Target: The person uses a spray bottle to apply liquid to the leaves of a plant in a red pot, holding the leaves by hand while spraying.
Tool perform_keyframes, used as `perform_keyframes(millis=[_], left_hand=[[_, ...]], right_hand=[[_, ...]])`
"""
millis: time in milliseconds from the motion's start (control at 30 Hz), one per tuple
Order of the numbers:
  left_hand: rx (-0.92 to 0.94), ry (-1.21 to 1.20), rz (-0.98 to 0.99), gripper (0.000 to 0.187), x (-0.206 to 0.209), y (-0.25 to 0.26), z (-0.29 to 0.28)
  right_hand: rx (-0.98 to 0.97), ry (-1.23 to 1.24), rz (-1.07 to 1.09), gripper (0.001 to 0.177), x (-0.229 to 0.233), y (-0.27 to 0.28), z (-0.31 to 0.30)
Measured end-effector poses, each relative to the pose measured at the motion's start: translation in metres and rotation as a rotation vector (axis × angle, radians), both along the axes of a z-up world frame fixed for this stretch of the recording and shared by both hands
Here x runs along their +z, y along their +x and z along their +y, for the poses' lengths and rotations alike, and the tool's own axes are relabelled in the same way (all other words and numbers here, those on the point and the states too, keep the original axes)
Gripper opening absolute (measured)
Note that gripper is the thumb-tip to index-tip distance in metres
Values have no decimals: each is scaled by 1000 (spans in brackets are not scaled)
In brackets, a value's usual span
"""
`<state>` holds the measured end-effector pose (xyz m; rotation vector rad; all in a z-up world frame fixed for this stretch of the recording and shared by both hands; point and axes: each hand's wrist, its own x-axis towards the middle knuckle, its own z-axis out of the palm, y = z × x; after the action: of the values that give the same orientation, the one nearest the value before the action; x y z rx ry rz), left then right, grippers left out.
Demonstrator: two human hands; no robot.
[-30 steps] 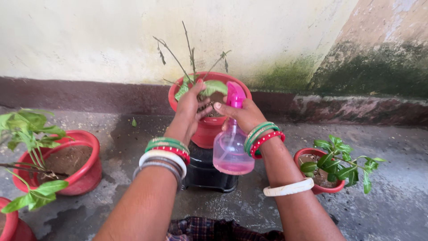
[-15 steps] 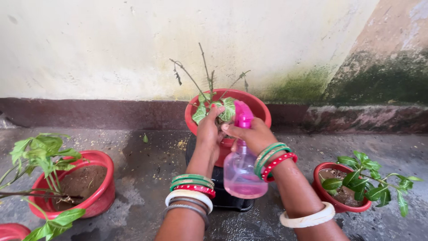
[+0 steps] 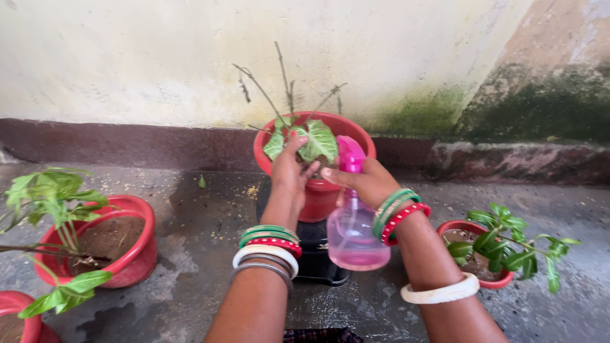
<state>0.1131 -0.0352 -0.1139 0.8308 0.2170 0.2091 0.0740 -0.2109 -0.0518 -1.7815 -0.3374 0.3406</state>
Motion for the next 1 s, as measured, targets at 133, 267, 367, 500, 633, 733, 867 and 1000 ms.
perform_keyframes(millis=[133, 267, 367, 500, 633, 733, 867, 1000], left_hand=[[-6, -31, -17, 47, -1, 3, 1], [-28, -95, -14, 60, -6, 8, 1], [-32, -85, -17, 62, -7, 8, 1], [-26, -81, -5, 57, -3, 3, 0], [-29, -63, -30, 53, 5, -1, 3], [5, -58, 29, 44, 6, 3, 5], [-200, 9, -12, 43, -3, 4, 8], [-210, 86, 67, 47, 6, -3, 6]], right_hand=[[51, 30, -29, 30, 5, -6, 6], [121, 110, -36, 28, 2, -8, 9], [80, 39, -13, 26, 1, -8, 10], [56, 6, -13, 25, 1, -6, 5], [49, -12, -62, 25, -1, -4, 9], [75, 67, -21, 26, -5, -1, 17], [146, 145, -8, 27, -7, 5, 21], [77, 102, 0, 27, -7, 7, 19]])
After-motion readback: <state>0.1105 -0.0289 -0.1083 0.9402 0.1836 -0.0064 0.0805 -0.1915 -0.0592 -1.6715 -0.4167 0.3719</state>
